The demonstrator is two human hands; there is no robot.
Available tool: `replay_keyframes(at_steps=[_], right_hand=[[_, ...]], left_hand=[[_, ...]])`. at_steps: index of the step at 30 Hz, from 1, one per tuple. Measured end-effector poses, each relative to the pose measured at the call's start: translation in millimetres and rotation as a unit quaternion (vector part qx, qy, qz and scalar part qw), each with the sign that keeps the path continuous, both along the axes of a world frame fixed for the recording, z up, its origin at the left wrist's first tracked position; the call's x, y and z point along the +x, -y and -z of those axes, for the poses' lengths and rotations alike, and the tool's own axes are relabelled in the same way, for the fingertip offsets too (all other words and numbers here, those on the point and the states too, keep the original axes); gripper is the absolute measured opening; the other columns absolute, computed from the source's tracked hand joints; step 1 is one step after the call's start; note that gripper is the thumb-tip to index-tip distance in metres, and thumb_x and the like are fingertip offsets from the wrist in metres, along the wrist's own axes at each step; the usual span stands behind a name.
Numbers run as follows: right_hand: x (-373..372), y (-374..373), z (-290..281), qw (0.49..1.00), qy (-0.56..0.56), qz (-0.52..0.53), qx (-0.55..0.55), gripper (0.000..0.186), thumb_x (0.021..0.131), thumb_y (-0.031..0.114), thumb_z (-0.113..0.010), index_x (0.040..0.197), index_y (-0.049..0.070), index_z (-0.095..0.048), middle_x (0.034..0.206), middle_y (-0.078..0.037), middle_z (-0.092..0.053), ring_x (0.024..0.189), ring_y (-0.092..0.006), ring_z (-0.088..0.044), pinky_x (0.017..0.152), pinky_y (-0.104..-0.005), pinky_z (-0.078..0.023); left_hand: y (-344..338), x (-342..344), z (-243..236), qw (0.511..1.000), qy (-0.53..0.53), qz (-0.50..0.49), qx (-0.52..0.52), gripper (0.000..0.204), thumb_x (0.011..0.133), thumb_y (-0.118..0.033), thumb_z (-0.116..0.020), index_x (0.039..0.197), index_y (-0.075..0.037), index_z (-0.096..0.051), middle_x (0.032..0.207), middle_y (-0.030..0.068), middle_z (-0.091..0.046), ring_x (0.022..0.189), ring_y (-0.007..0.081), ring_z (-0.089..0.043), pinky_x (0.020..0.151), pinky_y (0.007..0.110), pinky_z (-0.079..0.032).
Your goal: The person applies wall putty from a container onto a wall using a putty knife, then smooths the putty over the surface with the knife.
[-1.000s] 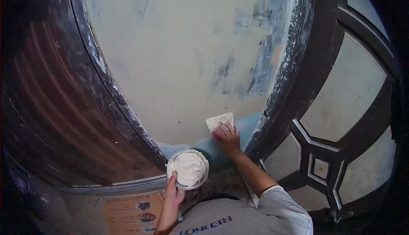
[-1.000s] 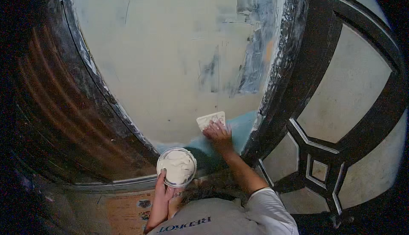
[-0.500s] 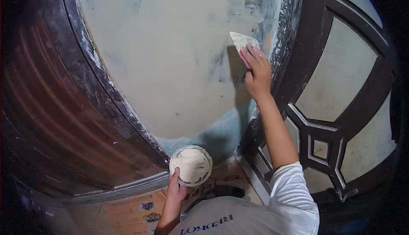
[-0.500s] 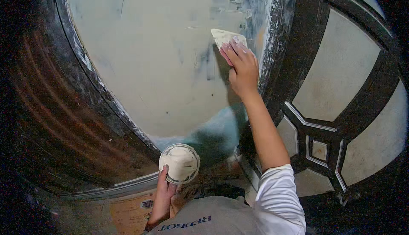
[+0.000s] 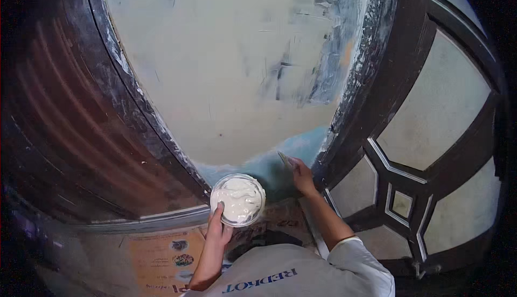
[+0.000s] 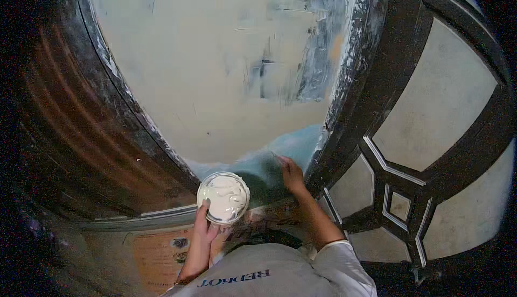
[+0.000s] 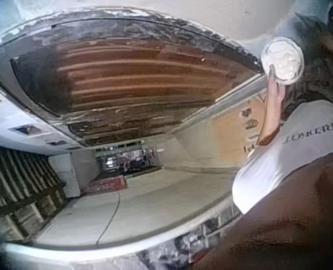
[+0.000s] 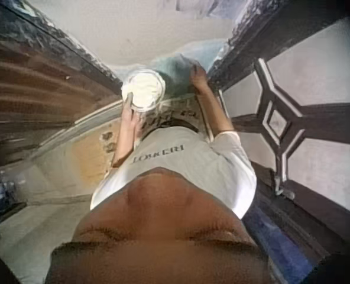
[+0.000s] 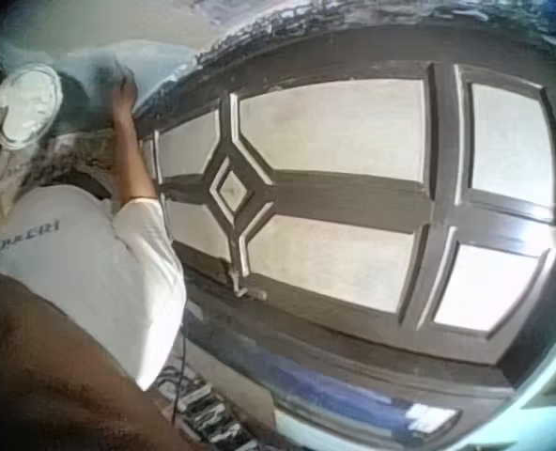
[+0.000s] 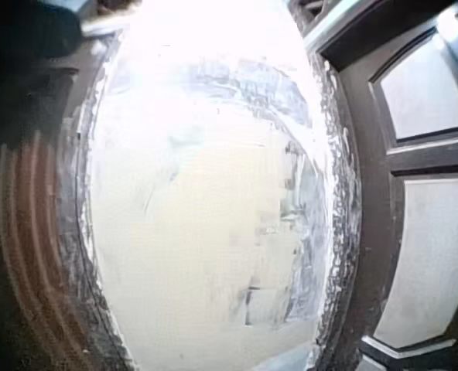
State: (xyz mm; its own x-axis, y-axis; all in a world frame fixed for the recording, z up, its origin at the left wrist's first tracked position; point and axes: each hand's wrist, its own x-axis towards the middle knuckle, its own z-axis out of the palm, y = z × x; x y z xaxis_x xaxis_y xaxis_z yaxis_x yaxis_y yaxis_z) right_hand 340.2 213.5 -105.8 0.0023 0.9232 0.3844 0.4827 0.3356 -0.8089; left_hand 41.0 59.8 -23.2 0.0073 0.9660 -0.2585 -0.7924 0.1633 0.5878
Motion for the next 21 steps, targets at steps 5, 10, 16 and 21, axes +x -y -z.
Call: replay_keyframes(at_steps=[5,10,16,21], right_hand=[[10.0,37.4,-116.4,0.864,-0.461,-0.097,-0.179,0.042,0.096,0.038,-0.053,0.125,0.008,-0.047,0.111,-0.008,-0.061,0.086,-0.0178,-0.064,0.067,-0.0345,-0.057],[40.1,49.1,-143.5,0.871,-0.438,-0.187,-0.120,0.044,0.095,0.033,-0.056,0.126,0.004,-0.045,0.115,-0.011,-0.059,0.096,-0.0204,-0.062,0.072,-0.0364,-0.058],[66.3,55.4,-125.3,0.904,-0.346,-0.251,-0.001,0.031,0.097,0.015,-0.053,0.125,0.004,-0.046,0.121,-0.012,-0.055,0.111,-0.0255,-0.057,0.081,-0.0394,-0.056],[74.7,67.0,-140.4,0.960,-0.118,-0.238,0.086,0.022,0.094,0.005,-0.050,0.115,0.004,-0.057,0.113,-0.013,-0.064,0.100,-0.0274,-0.060,0.088,-0.0382,-0.046]], left_hand=[[-1.0,43.5,-19.0,0.999,-0.039,-0.015,-0.013,0.050,0.094,-0.025,-0.059,0.135,-0.002,-0.042,0.131,0.0156,-0.054,0.115,0.0265,-0.058,0.096,0.039,-0.051],[-11.7,90.8,-39.6,0.993,-0.101,-0.039,-0.045,0.049,0.094,-0.028,-0.059,0.132,-0.002,-0.045,0.126,0.0136,-0.057,0.113,0.0246,-0.059,0.093,0.036,-0.052],[-9.2,133.2,-49.4,0.998,-0.061,-0.028,-0.016,0.051,0.095,-0.031,-0.058,0.134,-0.003,-0.043,0.130,0.0122,-0.055,0.116,0.0256,-0.057,0.096,0.038,-0.050],[-5.4,153.2,-45.5,0.996,-0.063,-0.060,-0.037,0.052,0.096,-0.030,-0.055,0.136,-0.001,-0.040,0.133,0.0133,-0.052,0.122,0.0257,-0.052,0.102,0.041,-0.045]])
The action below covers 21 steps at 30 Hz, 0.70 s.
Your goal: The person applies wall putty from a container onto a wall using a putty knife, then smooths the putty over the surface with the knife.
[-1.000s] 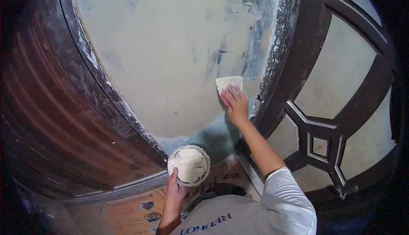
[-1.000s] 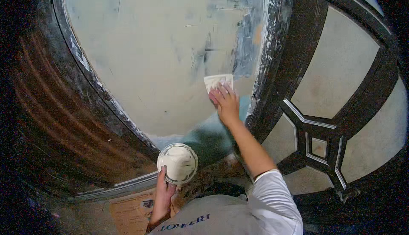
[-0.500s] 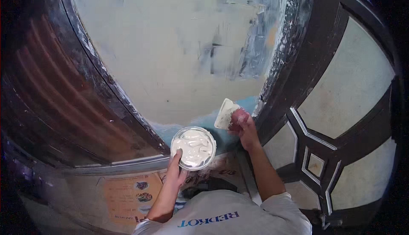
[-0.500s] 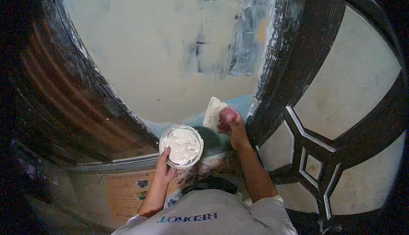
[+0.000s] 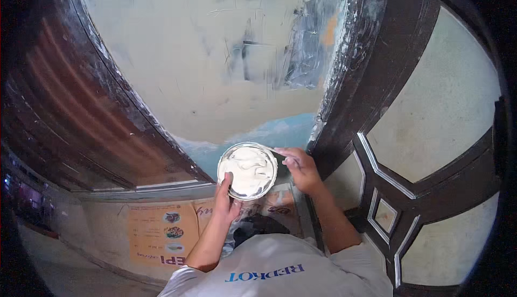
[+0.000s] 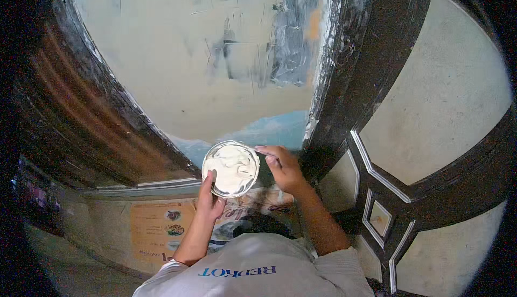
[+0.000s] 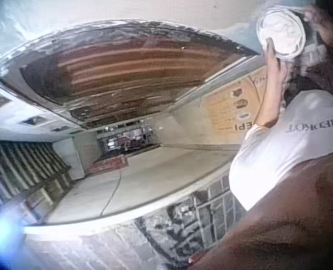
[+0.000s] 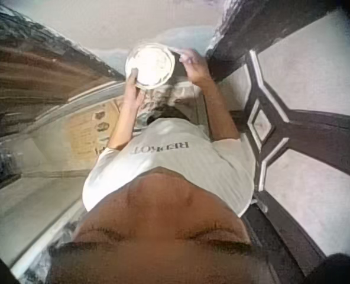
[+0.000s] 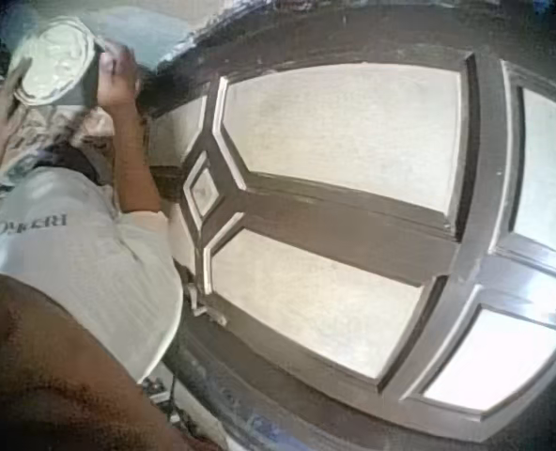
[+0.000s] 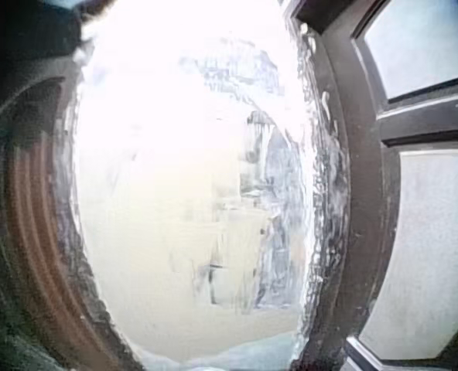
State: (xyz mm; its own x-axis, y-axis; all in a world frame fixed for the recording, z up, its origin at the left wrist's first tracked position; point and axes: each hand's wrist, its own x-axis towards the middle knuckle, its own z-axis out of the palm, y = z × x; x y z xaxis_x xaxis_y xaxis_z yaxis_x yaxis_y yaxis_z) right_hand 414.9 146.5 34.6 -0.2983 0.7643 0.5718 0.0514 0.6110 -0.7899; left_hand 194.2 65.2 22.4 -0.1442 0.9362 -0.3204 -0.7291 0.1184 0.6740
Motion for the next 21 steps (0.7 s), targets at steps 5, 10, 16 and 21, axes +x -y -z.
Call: replay_keyframes(at_steps=[5,10,16,21], right_hand=[[14.6,-7.6,21.4,0.987,0.126,0.043,0.094,0.038,0.077,-0.005,-0.054,0.113,0.003,-0.061,0.117,-0.012,-0.064,0.104,-0.0326,-0.056,0.092,-0.0402,-0.044],[29.4,-9.8,18.8,0.982,0.137,0.065,0.114,0.035,0.081,-0.006,-0.050,0.114,0.003,-0.060,0.117,-0.013,-0.063,0.102,-0.0337,-0.056,0.091,-0.0409,-0.044],[30.6,-7.9,3.8,0.993,0.040,0.082,0.080,0.027,0.089,-0.001,-0.051,0.115,0.004,-0.057,0.111,-0.015,-0.063,0.100,-0.0333,-0.059,0.088,-0.0404,-0.045],[38.1,-9.6,6.3,0.988,0.119,0.098,-0.023,0.023,0.095,0.013,-0.050,0.114,0.002,-0.057,0.098,-0.015,-0.066,0.088,-0.0275,-0.063,0.082,-0.0368,-0.048]], left_hand=[[4.4,7.6,9.4,0.998,0.052,0.019,0.027,0.054,0.097,-0.034,-0.052,0.137,0.000,-0.040,0.134,0.0148,-0.052,0.119,0.0257,-0.056,0.100,0.038,-0.048],[8.8,15.3,17.8,0.995,0.087,0.013,0.044,0.055,0.097,-0.037,-0.051,0.137,-0.002,-0.040,0.134,0.0144,-0.052,0.119,0.0263,-0.055,0.099,0.039,-0.048],[9.1,22.7,16.7,0.999,0.025,0.004,0.027,0.053,0.097,-0.036,-0.053,0.137,-0.003,-0.041,0.134,0.0121,-0.052,0.119,0.0253,-0.055,0.100,0.039,-0.047],[13.7,28.6,9.7,0.998,0.003,-0.047,0.052,0.053,0.096,-0.031,-0.056,0.138,-0.005,-0.037,0.132,0.0105,-0.052,0.119,0.0246,-0.055,0.098,0.039,-0.048]])
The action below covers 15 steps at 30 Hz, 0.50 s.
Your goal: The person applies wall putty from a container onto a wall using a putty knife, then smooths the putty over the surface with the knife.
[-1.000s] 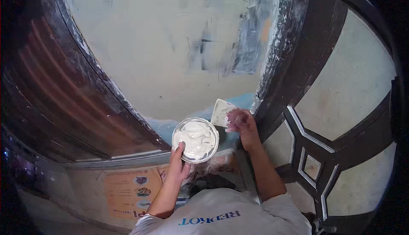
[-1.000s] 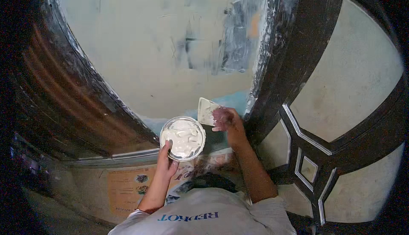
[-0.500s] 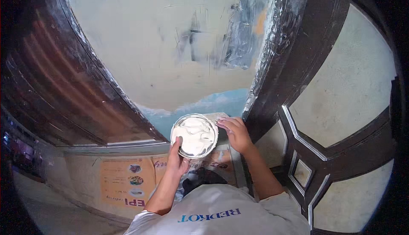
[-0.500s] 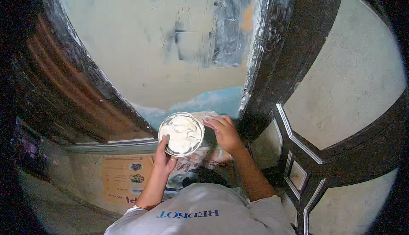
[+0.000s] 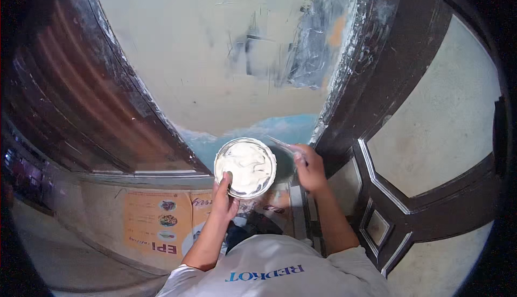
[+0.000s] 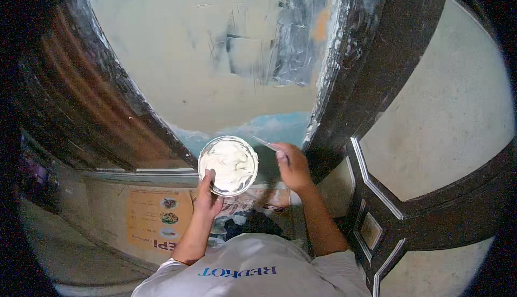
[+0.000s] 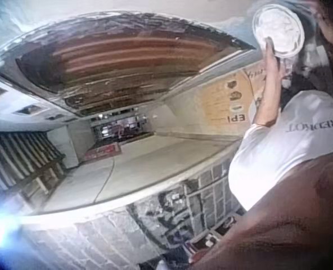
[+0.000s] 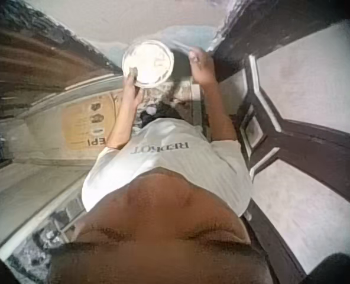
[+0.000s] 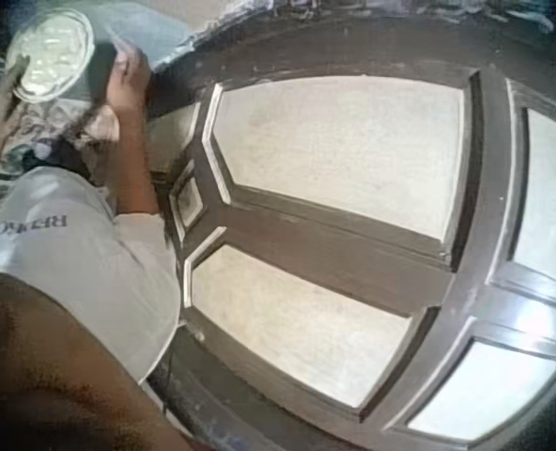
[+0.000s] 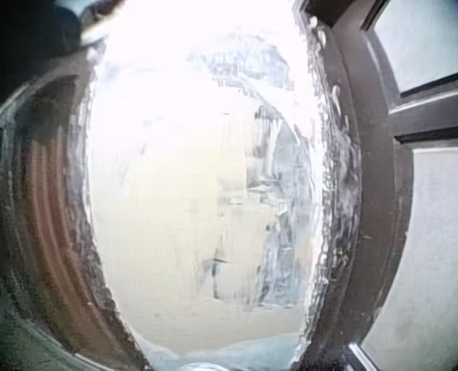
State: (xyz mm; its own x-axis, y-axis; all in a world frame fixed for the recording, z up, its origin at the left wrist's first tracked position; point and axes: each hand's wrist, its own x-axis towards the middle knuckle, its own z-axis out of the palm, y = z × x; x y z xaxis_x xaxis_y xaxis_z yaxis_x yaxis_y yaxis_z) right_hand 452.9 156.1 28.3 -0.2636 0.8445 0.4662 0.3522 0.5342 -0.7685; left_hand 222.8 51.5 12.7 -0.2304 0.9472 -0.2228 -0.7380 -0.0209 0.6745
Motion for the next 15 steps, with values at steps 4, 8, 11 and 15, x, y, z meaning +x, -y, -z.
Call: replay_keyframes(at_steps=[4,8,11,15], right_hand=[[14.7,-1.3,-4.6,0.991,-0.094,0.063,-0.077,0.021,0.093,0.012,-0.053,0.111,0.002,-0.058,0.085,-0.004,-0.064,0.071,-0.0092,-0.056,0.065,-0.0264,-0.048],[17.7,-0.5,-15.1,0.996,-0.088,-0.010,-0.027,0.027,0.085,0.003,-0.052,0.111,0.002,-0.057,0.086,-0.004,-0.064,0.073,-0.0088,-0.057,0.066,-0.0257,-0.047],[14.2,8.3,-30.3,0.994,-0.041,-0.011,-0.105,0.029,0.088,0.019,-0.057,0.112,0.003,-0.056,0.079,-0.013,-0.064,0.069,-0.0168,-0.061,0.065,-0.0314,-0.049],[6.5,18.1,-44.1,0.991,0.015,-0.023,-0.129,0.030,0.084,0.012,-0.054,0.112,0.003,-0.055,0.088,-0.020,-0.066,0.081,-0.0366,-0.067,0.071,-0.0395,-0.051]], left_hand=[[5.3,4.5,-18.7,0.998,-0.035,-0.047,0.006,0.055,0.097,-0.026,-0.056,0.142,-0.009,-0.030,0.139,0.0120,-0.044,0.124,0.0254,-0.049,0.100,0.041,-0.046],[5.6,0.1,-8.8,0.994,-0.077,-0.072,0.015,0.061,0.095,-0.016,-0.057,0.145,-0.015,-0.023,0.139,0.0129,-0.040,0.123,0.0260,-0.047,0.101,0.042,-0.044],[6.6,7.3,-2.9,0.983,-0.142,-0.102,0.061,0.062,0.094,-0.012,-0.057,0.146,-0.013,-0.023,0.138,0.0117,-0.041,0.125,0.0237,-0.045,0.103,0.039,-0.040],[10.0,12.5,9.0,0.952,-0.269,-0.135,0.061,0.070,0.089,-0.018,-0.063,0.145,-0.001,-0.024,0.136,0.0145,-0.043,0.125,0.0224,-0.042,0.106,0.036,-0.032]])
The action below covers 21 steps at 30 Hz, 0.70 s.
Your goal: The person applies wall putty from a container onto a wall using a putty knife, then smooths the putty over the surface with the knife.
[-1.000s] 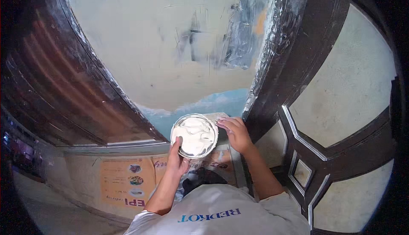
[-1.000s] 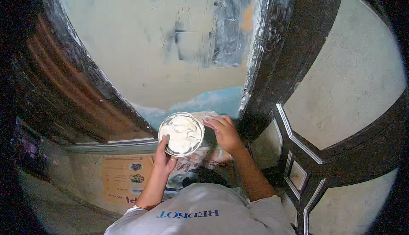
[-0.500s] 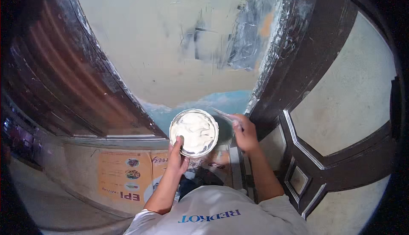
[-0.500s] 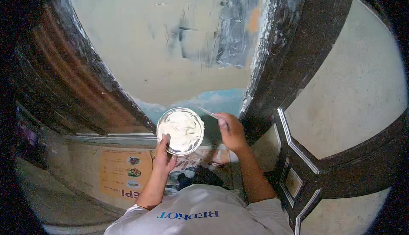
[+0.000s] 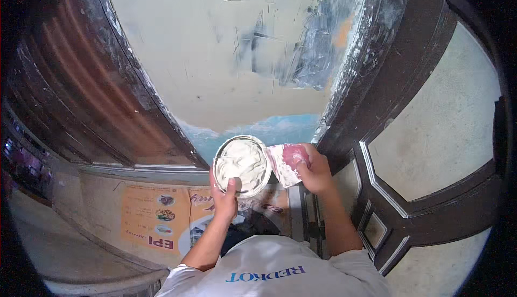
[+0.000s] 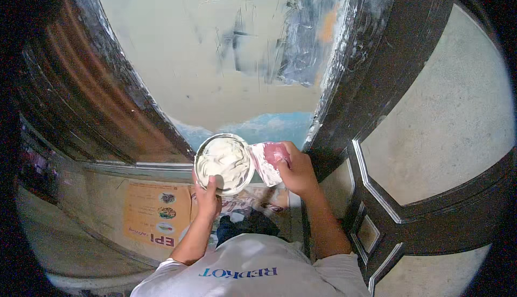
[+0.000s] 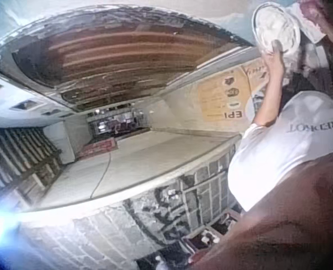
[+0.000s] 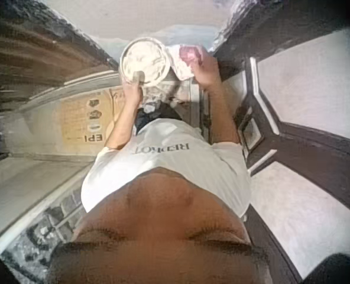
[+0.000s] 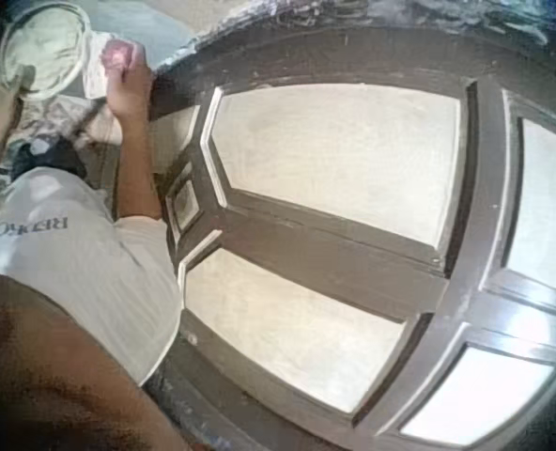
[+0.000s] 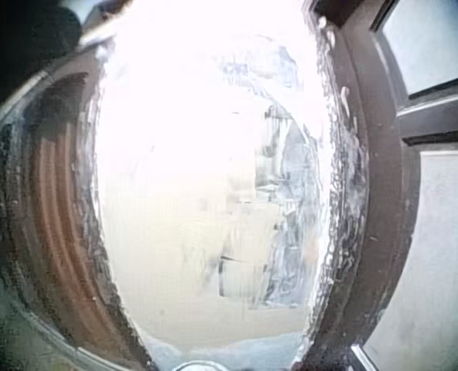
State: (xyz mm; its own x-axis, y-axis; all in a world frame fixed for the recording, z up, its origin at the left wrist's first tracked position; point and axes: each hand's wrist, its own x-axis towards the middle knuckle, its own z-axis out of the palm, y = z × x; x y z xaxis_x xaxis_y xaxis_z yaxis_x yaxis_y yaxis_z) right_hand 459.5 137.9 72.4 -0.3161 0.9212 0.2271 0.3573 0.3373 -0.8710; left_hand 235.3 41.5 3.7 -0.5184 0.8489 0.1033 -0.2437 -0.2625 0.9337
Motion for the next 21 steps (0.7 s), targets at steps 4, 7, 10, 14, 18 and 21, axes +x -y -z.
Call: replay_keyframes(at_steps=[4,7,10,14,18,21], right_hand=[[-9.8,6.0,-3.5,0.996,0.039,0.058,0.059,0.032,0.083,0.008,-0.056,0.114,0.001,-0.054,0.089,-0.023,-0.066,0.086,-0.0377,-0.066,0.075,-0.0386,-0.050],[-8.9,6.9,1.9,0.998,-0.003,0.049,0.047,0.031,0.085,0.006,-0.056,0.115,0.001,-0.053,0.093,-0.023,-0.066,0.089,-0.0356,-0.067,0.076,-0.0370,-0.050],[-5.9,3.4,14.6,0.996,-0.038,0.049,0.060,0.028,0.088,0.006,-0.055,0.115,0.001,-0.053,0.095,-0.022,-0.066,0.091,-0.0342,-0.067,0.077,-0.0363,-0.050],[-1.1,1.4,11.9,0.998,-0.033,0.025,0.047,0.033,0.085,0.006,-0.056,0.118,0.002,-0.050,0.099,-0.021,-0.064,0.092,-0.0355,-0.065,0.078,-0.0388,-0.049],[6.7,-9.1,25.4,0.996,-0.081,-0.037,-0.013,0.026,0.090,0.003,-0.055,0.115,0.000,-0.052,0.102,-0.009,-0.062,0.097,-0.0139,-0.058,0.086,-0.0301,-0.046],[8.8,-13.8,22.9,0.974,-0.160,-0.106,-0.119,0.026,0.091,0.001,-0.051,0.117,-0.001,-0.049,0.107,-0.005,-0.059,0.099,-0.0109,-0.055,0.088,-0.0279,-0.045]], left_hand=[[6.2,-2.4,22.6,0.972,-0.234,-0.013,-0.003,0.072,0.087,-0.017,-0.064,0.144,0.002,-0.025,0.137,0.0159,-0.041,0.126,0.0248,-0.041,0.107,0.037,-0.032],[8.0,10.3,8.1,0.978,-0.204,0.034,0.025,0.072,0.084,-0.012,-0.066,0.142,0.002,-0.027,0.136,0.0174,-0.041,0.126,0.0255,-0.041,0.107,0.038,-0.032],[7.4,12.3,7.7,0.971,-0.232,0.056,0.031,0.071,0.084,-0.012,-0.067,0.141,0.002,-0.028,0.134,0.0169,-0.042,0.125,0.0252,-0.043,0.106,0.037,-0.033],[7.6,14.1,11.0,0.971,-0.223,0.087,0.004,0.071,0.084,-0.015,-0.068,0.141,0.002,-0.028,0.133,0.0165,-0.044,0.123,0.0245,-0.045,0.105,0.037,-0.035],[4.4,23.2,6.8,0.993,-0.072,0.088,-0.032,0.063,0.089,-0.015,-0.063,0.141,-0.002,-0.030,0.130,0.0150,-0.048,0.121,0.0218,-0.046,0.103,0.035,-0.037],[1.6,13.1,19.3,0.972,0.136,0.141,-0.131,0.058,0.093,-0.016,-0.059,0.143,-0.007,-0.030,0.133,0.0130,-0.048,0.121,0.0219,-0.048,0.101,0.035,-0.042]])
